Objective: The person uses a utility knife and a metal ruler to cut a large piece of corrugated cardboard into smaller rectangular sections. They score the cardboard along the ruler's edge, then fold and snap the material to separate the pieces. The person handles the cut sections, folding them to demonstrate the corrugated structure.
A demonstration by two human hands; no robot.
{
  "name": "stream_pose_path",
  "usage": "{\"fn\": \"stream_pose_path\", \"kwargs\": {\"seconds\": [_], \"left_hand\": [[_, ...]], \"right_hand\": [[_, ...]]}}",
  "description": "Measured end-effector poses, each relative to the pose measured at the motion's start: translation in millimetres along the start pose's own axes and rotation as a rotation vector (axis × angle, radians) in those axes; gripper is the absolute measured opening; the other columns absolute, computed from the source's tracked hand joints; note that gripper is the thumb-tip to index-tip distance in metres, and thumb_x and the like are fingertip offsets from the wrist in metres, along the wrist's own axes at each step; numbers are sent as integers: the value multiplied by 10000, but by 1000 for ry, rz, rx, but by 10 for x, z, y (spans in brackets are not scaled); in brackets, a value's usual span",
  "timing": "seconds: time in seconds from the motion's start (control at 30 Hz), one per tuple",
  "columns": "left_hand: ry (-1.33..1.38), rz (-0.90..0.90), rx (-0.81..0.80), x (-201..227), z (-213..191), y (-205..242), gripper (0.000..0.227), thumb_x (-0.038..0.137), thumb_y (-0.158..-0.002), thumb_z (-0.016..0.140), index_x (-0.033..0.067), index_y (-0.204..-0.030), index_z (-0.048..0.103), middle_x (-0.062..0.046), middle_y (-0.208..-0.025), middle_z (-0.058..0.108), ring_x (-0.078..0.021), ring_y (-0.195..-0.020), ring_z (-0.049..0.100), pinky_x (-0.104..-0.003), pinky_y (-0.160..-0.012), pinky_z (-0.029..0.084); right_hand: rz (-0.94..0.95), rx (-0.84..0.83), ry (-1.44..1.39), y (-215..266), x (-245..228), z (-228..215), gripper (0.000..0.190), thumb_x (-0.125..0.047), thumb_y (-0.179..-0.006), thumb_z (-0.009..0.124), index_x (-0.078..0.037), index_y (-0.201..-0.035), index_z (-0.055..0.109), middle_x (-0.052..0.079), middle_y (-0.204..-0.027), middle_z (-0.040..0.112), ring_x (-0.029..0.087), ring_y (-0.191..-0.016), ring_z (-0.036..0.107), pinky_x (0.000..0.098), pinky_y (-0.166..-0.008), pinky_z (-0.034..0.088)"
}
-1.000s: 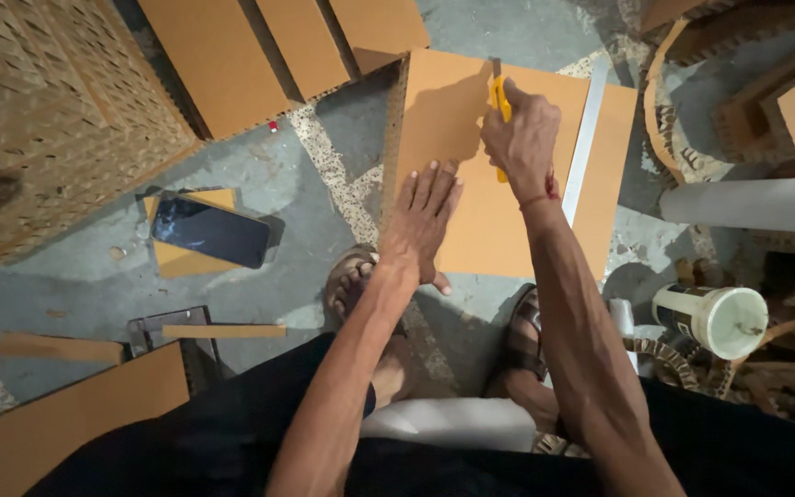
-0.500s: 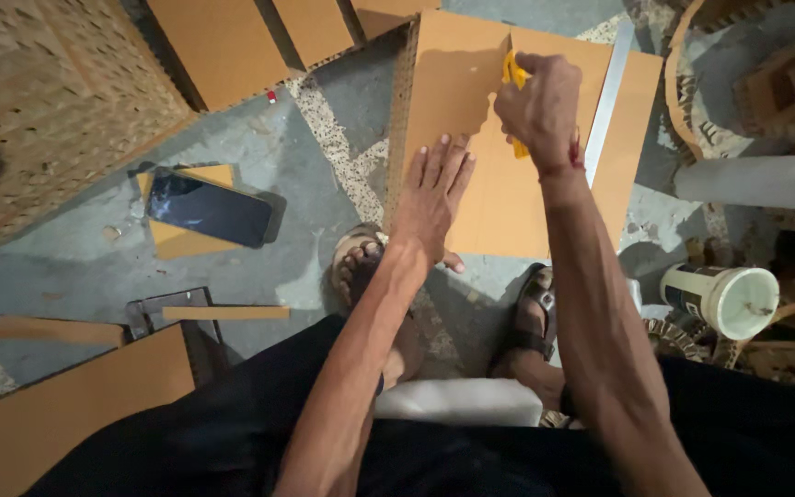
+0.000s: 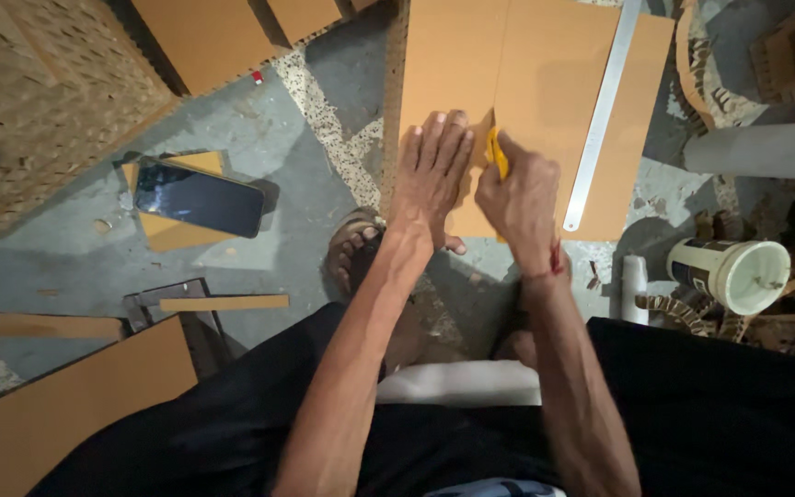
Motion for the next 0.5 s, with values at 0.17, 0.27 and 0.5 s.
{"fn": "stream_pose_path", "kwargs": {"seconds": [0.17, 0.27, 0.5], "left_hand": [[-2, 13, 121, 106, 327, -89, 1467, 663, -557, 859, 80, -1657, 83, -119, -1732, 25, -363, -1588, -28, -514, -1287, 2], [-67, -17, 474, 159, 414, -116, 1283, 446, -673, 881, 142, -1660, 119, -58, -1746, 49, -345, -1614, -18, -517, -1329, -4], [-7, 46, 189, 139, 352, -42, 1303, 158, -570, 882, 115, -1656, 163, -83, -1725, 74, -353, -1575, 47, -502, -1288, 68]], "right_hand": [[112, -38, -28, 407, -26, -94, 341, -41, -842, 631, 64, -1154, 718, 302, -734, 640, 449, -690, 678, 484, -612, 531], [185, -41, -67, 685, 11, -126, 360, -43, -861, 617, 63, -1194, 704, 316, -778, 650, 447, -724, 697, 478, -621, 549], [142, 59, -67, 1148, -80, -62, 388, -23, -834, 629, 78, -1204, 683, 333, -844, 670, 468, -774, 690, 493, -675, 562]]}}
Point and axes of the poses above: each hand's wrist, its own y-axis away from the middle knuckle, its own z-axis out of the palm, x = y × z, the point moved 7 cm from there along -y, towards the middle knuckle
